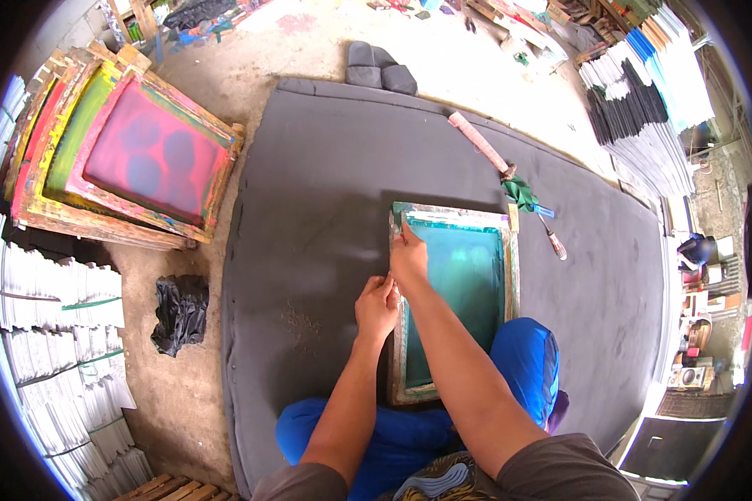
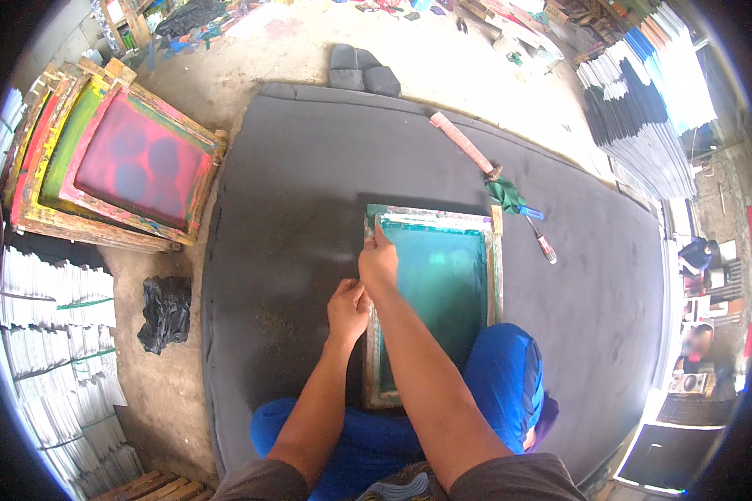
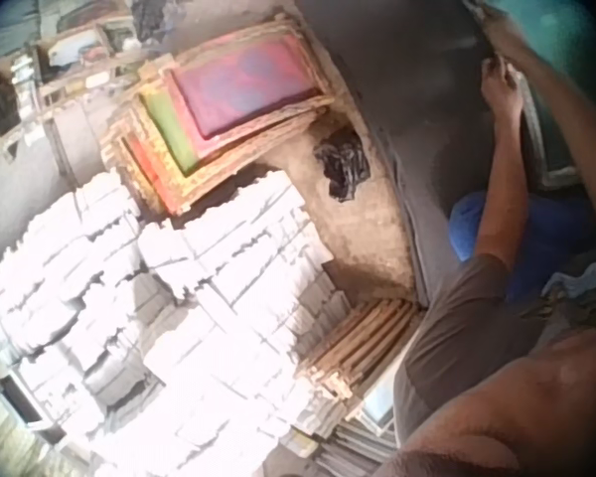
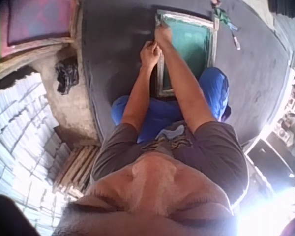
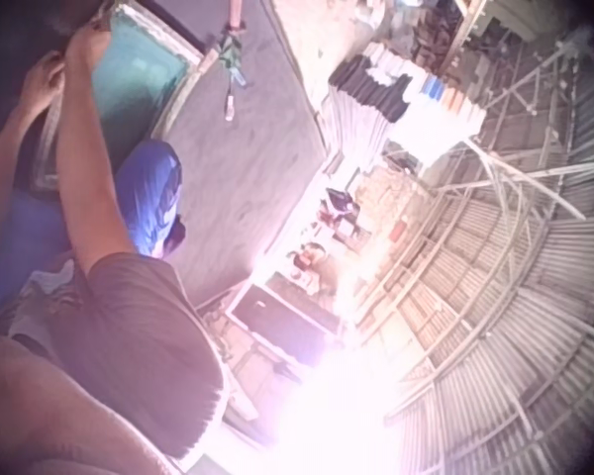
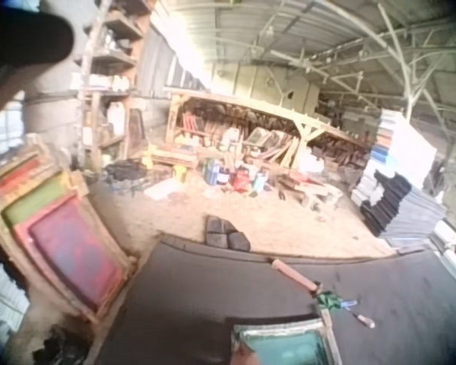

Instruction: The person sits on the floor and uses a small tool to scrape and clean the edges of a green screen printing frame. They then use a screwdriver and pliers to remove staples or fasteners from the frame's border.

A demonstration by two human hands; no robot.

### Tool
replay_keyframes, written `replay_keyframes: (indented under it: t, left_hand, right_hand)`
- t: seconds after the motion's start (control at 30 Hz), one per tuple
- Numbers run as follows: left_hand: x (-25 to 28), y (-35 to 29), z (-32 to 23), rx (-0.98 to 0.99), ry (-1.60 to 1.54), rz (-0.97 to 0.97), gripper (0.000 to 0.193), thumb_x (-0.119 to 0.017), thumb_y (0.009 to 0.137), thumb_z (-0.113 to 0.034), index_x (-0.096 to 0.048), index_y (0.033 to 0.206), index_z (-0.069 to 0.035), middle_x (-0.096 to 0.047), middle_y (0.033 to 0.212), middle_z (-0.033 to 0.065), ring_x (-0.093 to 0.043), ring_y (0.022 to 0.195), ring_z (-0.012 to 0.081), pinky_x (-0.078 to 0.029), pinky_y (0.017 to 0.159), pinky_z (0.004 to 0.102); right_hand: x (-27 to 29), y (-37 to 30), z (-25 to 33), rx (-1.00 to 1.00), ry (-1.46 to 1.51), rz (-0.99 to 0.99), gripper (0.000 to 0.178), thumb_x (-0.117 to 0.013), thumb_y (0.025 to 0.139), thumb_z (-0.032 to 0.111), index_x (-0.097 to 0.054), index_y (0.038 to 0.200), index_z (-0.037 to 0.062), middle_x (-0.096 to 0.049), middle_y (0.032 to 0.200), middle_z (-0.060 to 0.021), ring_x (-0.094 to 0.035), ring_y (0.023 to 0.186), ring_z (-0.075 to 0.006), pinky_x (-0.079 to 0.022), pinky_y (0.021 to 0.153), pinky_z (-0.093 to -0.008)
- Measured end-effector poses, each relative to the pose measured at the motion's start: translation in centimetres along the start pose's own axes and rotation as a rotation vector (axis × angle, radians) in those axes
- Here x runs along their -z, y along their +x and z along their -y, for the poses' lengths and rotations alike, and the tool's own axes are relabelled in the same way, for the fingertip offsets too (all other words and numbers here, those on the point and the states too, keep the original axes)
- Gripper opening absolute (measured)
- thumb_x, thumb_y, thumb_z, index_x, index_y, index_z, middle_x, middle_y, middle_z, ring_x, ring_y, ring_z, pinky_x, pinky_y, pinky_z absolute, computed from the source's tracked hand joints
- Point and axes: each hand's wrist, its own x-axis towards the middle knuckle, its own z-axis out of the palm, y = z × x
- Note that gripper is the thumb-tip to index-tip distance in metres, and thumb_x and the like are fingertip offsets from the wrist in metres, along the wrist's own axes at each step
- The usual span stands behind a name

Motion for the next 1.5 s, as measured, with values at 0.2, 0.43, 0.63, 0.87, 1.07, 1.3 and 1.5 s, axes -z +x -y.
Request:
replay_keyframes:
  t: [0.2,0.43,0.63,0.87,1.07,1.3,1.5]
  left_hand:
    - [0.1,0.0,0.1,-0.002,-0.021,0.003,0.03,-0.064,0.099,-0.019,-0.071,0.127,-0.011,-0.068,0.103,0.009,-0.069,0.091,0.0309,-0.056,0.079,0.0401]
    - [0.1,0.1,0.3,-0.008,-0.046,-0.007,0.031,-0.065,0.097,-0.016,-0.071,0.126,-0.009,-0.068,0.104,0.0088,-0.069,0.091,0.0303,-0.056,0.079,0.0398]
    - [-0.2,0.2,-0.3,-0.008,-0.017,0.0,0.031,-0.065,0.097,-0.016,-0.071,0.126,-0.008,-0.069,0.104,0.0084,-0.07,0.09,0.0296,-0.056,0.079,0.0394]
    - [0.0,0.0,0.3,-0.011,-0.038,-0.027,0.033,-0.066,0.097,-0.02,-0.072,0.126,-0.007,-0.069,0.104,0.0088,-0.07,0.089,0.0289,-0.055,0.077,0.0387]
    - [0.3,0.3,-0.5,0.11,-0.065,0.009,0.033,-0.069,0.095,-0.023,-0.073,0.123,-0.006,-0.069,0.103,0.0086,-0.07,0.085,0.0286,-0.055,0.075,0.0379]
    - [-0.2,0.6,-0.2,0.047,0.009,-0.009,0.034,-0.068,0.096,-0.026,-0.073,0.123,-0.006,-0.069,0.105,0.0079,-0.07,0.089,0.0295,-0.055,0.076,0.0401]
    - [-0.6,1.3,0.1,0.008,0.061,-0.014,0.035,-0.066,0.097,-0.028,-0.072,0.126,-0.009,-0.069,0.111,0.0134,-0.07,0.099,0.0337,-0.055,0.085,0.0448]
  right_hand:
    - [2.7,-2.5,3.8,-0.466,0.674,0.194,0.05,-0.047,0.108,0.021,-0.044,0.157,0.0324,-0.043,0.064,-0.0004,-0.036,0.049,-0.0126,-0.032,0.043,-0.031]
    - [1.9,-1.4,2.6,-0.291,0.416,0.156,0.046,-0.046,0.109,0.024,-0.049,0.155,0.0268,-0.048,0.066,-0.004,-0.043,0.05,-0.0137,-0.038,0.047,-0.0329]
    - [-1.0,1.7,-3.9,0.32,-0.132,-0.189,0.042,-0.048,0.109,0.026,-0.055,0.15,0.0251,-0.049,0.064,-0.0039,-0.044,0.05,-0.0144,-0.037,0.043,-0.0321]
    - [4.4,0.6,2.4,-0.627,0.943,0.341,0.044,-0.05,0.109,0.033,-0.047,0.153,0.036,-0.05,0.071,-0.0014,-0.036,0.048,-0.0101,-0.031,0.044,-0.0253]
    - [6.3,-1.0,3.6,-0.558,0.691,0.458,0.046,-0.049,0.11,0.034,-0.045,0.156,0.0349,-0.048,0.069,0.0001,-0.035,0.047,-0.0097,-0.033,0.043,-0.0265]
    - [8.0,-4.9,0.8,-0.162,0.232,0.304,0.052,-0.057,0.106,0.029,-0.046,0.156,0.0184,-0.049,0.062,-0.0016,-0.044,0.045,-0.0124,-0.038,0.041,-0.0322]
    - [9.0,-9.0,-1.8,-0.105,0.064,0.209,0.031,-0.066,0.1,0.031,-0.066,0.12,0.0068,-0.055,0.066,-0.0029,-0.052,0.048,-0.0127,-0.04,0.042,-0.0312]
